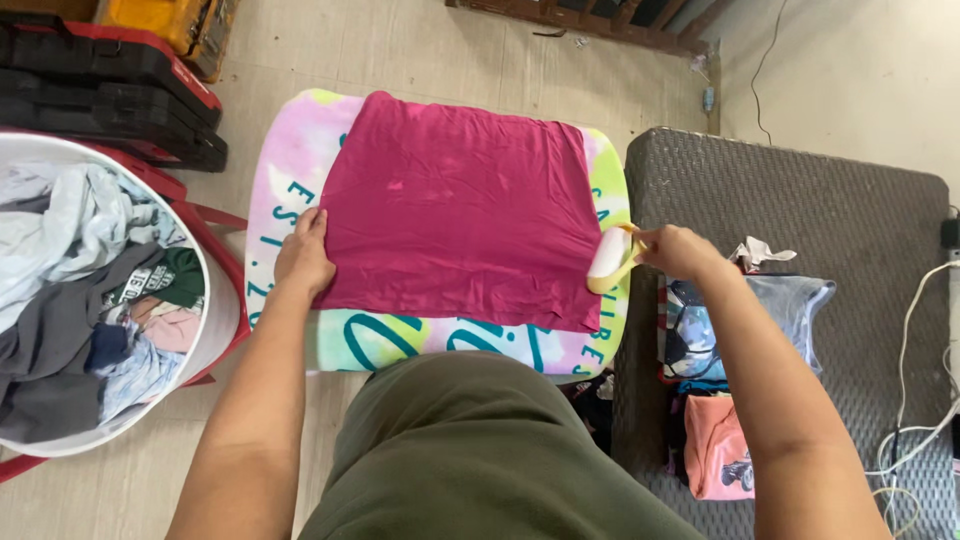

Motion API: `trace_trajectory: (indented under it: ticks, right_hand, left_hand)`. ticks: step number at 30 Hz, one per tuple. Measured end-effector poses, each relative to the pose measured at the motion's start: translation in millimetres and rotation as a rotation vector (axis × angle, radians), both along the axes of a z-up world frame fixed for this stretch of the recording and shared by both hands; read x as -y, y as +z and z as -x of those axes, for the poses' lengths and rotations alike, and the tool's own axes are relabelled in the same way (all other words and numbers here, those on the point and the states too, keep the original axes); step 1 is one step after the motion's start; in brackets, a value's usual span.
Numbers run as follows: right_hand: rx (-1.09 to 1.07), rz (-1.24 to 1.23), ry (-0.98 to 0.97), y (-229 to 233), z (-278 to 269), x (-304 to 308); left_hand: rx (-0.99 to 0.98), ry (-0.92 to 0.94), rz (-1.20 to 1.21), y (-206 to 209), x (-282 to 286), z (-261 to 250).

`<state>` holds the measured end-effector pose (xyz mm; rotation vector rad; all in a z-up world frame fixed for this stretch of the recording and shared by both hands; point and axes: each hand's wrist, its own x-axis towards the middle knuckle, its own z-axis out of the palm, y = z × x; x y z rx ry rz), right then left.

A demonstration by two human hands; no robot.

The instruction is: The person uses a lint roller to remove lint from a pink tank top and a green t-shirt. They roll the sticky surface over each garment, flip the items to treat both sides, and place the finished pieces aside.

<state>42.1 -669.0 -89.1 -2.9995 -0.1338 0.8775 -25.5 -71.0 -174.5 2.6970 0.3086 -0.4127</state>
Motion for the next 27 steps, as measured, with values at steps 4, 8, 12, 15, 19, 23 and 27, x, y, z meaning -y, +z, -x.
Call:
trace_trajectory:
  ticks: [4,8,12,15,19,23,27]
  right_hand:
    - [-0.022,0.241,-0.005,16.5,-22.6,8.2]
    - [0.121,0.316,-0.101,45.4,-52.1,-18.0]
    - [0.243,-0.137,-0.120,42.9,-83.8,-129.0]
    - [0.279,-0.292,0.129,8.4,-91.1,-261.7]
    - [0.218,-0.412,0.245,-19.7,-88.3,-362.1]
    - [0.097,-0.396,0.263,-26.7,-109.4,-335.9]
    - [0.041,-0.464,0.296,-26.6,-122.2,-210.2]
  left_hand:
    - [0.025,0.001,0.011,-3.4,-2.7,-5.1]
    - [0.074,0.093,0.025,-12.9,2.2,-21.9]
    - [0.165,0.162,0.098,-35.4,15.7,-61.1]
    - [0.113,0.090,0.086,-51.2,22.5,-86.4]
    - [0.028,0.152,0.094,-57.2,22.4,-95.7]
    - [-0.066,0.194,0.099,-41.2,23.5,-94.2]
    - [-0.104,0.194,0.076,-19.5,31.5,-87.6]
